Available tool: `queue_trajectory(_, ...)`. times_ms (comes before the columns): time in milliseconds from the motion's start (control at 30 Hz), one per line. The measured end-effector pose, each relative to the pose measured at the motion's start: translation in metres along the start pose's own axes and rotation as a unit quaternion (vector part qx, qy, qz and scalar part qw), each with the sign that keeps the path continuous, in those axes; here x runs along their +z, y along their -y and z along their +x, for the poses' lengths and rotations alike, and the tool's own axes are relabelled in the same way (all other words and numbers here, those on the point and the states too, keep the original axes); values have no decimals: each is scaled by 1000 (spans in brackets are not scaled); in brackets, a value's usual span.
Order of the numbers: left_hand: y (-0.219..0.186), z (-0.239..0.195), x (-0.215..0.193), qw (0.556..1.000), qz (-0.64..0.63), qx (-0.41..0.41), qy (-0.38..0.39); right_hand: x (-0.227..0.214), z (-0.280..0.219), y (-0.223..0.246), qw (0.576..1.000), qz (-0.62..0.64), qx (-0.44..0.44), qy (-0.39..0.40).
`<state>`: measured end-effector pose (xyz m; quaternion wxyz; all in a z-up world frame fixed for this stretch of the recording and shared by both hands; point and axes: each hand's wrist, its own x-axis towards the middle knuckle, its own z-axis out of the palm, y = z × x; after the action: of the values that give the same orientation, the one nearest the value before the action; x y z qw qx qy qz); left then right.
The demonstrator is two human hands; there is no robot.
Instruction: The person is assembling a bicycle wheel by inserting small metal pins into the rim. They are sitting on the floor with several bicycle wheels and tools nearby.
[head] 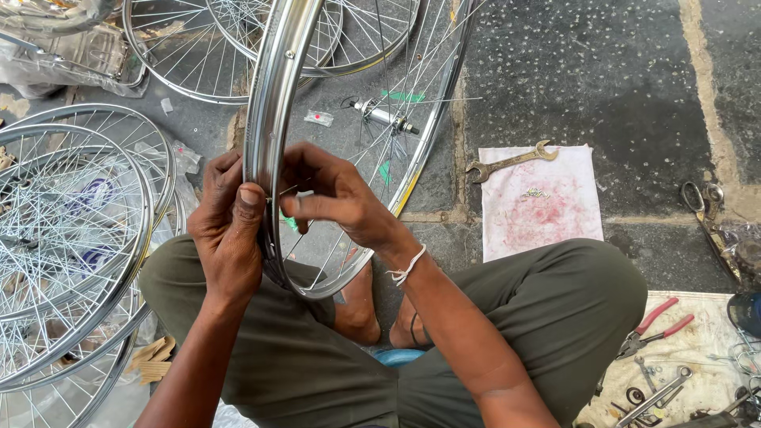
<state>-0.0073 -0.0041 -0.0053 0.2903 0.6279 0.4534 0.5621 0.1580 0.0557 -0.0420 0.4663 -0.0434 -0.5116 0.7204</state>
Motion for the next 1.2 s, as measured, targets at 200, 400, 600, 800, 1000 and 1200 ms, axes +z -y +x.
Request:
queue_trajectory(200,-5,-1,2,999,37,30,2,1,0,-3,999,48,5,0)
queue_trajectory(400,1,-2,2,996,-49,-68,-25,-1,1,-5,996,-75,30,-22)
queue_trajectory(600,7,-11,22,995,-45,28,86,-37,26,49,996,-2,81,-41)
queue_trajectory(800,57,48,59,961,-109,-202,157,-84,39,69,882,-220,-47,-415)
queue_trajectory(1000,46,106,104,975,-165,-69,135,-171,-14,62,804,-304,-19,-510)
queue_trajectory(1200,-8,108,91,984,-82,-27,157,-315,-154,6,625,-469,191,-594)
